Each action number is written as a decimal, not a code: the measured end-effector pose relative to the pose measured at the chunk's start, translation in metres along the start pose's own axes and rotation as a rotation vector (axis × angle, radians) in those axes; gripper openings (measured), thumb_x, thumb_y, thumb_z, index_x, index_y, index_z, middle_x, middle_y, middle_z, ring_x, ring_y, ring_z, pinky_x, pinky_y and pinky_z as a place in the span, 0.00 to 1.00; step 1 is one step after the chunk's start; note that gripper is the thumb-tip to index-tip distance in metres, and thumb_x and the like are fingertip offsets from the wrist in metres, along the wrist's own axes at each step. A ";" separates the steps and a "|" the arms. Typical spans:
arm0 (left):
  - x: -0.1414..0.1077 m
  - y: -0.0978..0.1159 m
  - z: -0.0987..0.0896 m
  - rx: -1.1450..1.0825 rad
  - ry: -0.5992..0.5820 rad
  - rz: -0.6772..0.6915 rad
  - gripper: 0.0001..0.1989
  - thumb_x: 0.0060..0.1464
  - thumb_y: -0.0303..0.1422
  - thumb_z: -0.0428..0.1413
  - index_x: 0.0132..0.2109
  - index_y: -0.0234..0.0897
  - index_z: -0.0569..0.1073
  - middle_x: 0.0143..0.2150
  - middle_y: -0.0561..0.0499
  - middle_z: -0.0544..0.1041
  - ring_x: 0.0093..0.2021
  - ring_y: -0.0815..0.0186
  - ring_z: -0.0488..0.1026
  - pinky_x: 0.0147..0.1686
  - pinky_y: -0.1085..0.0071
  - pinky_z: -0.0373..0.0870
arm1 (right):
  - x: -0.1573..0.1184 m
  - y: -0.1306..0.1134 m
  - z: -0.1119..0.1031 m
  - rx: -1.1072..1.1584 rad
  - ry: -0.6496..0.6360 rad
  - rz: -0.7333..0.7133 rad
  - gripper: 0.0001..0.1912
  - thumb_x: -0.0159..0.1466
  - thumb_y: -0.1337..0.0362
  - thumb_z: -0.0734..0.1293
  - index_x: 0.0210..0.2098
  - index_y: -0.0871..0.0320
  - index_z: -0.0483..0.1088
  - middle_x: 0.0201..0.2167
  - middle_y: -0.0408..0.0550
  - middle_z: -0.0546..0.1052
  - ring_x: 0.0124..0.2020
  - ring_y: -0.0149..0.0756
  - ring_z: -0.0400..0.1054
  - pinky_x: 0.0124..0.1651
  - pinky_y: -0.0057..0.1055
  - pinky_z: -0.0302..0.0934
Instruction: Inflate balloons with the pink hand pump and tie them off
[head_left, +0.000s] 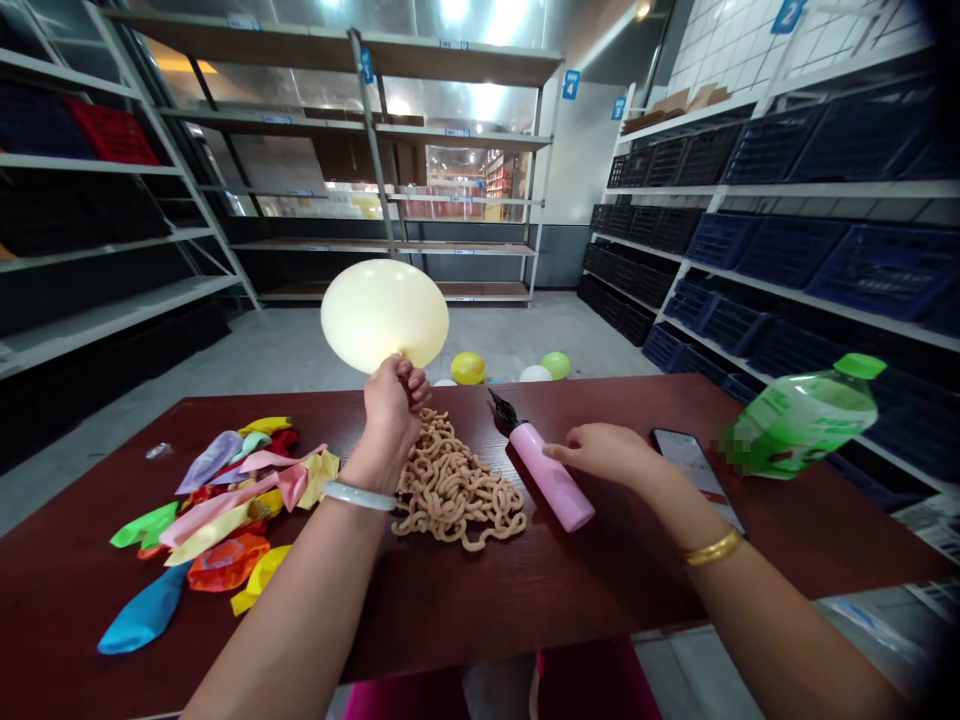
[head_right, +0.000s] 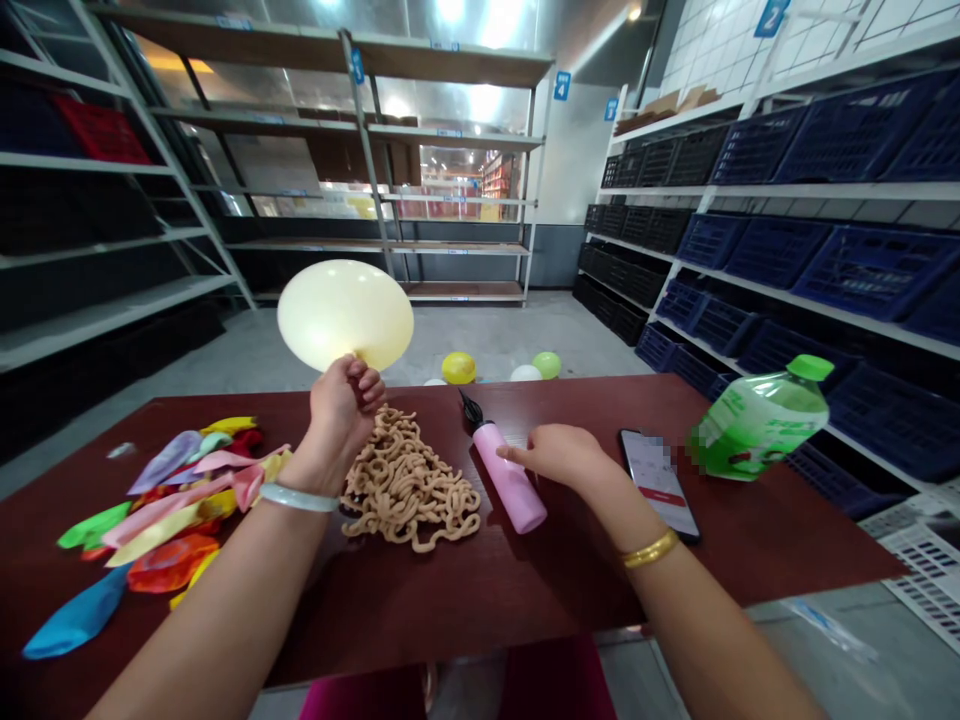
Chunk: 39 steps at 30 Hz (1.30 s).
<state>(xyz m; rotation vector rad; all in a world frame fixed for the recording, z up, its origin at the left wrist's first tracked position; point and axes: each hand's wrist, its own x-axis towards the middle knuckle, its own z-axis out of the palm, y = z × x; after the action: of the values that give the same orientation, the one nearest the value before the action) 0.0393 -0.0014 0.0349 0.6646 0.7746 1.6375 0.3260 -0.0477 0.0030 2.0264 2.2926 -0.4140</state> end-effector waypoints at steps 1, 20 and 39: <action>0.000 0.000 0.001 -0.003 -0.006 -0.017 0.13 0.53 0.31 0.50 0.24 0.40 0.55 0.17 0.58 0.53 0.14 0.74 0.49 0.13 0.76 0.42 | 0.004 -0.004 -0.004 0.013 0.069 -0.024 0.34 0.62 0.33 0.57 0.31 0.55 0.77 0.31 0.53 0.80 0.32 0.45 0.71 0.31 0.34 0.54; 0.004 -0.008 -0.022 0.154 -0.081 -0.116 0.11 0.49 0.32 0.51 0.24 0.39 0.57 0.18 0.60 0.52 0.14 0.76 0.47 0.13 0.78 0.41 | 0.085 -0.160 0.021 -0.055 0.276 -0.847 0.06 0.61 0.71 0.68 0.34 0.61 0.79 0.39 0.55 0.79 0.40 0.41 0.70 0.43 0.33 0.60; 0.002 -0.030 -0.023 0.272 -0.051 0.005 0.16 0.52 0.39 0.58 0.25 0.37 0.62 0.17 0.58 0.58 0.14 0.76 0.52 0.14 0.79 0.43 | 0.064 -0.111 -0.014 1.507 0.134 -0.606 0.15 0.56 0.53 0.74 0.34 0.58 0.73 0.28 0.45 0.78 0.29 0.33 0.72 0.30 0.28 0.65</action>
<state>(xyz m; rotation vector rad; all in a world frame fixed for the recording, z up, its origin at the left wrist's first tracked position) 0.0391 0.0017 -0.0029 0.8972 0.9687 1.5266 0.2099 0.0061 0.0205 1.3379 2.9059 -2.7168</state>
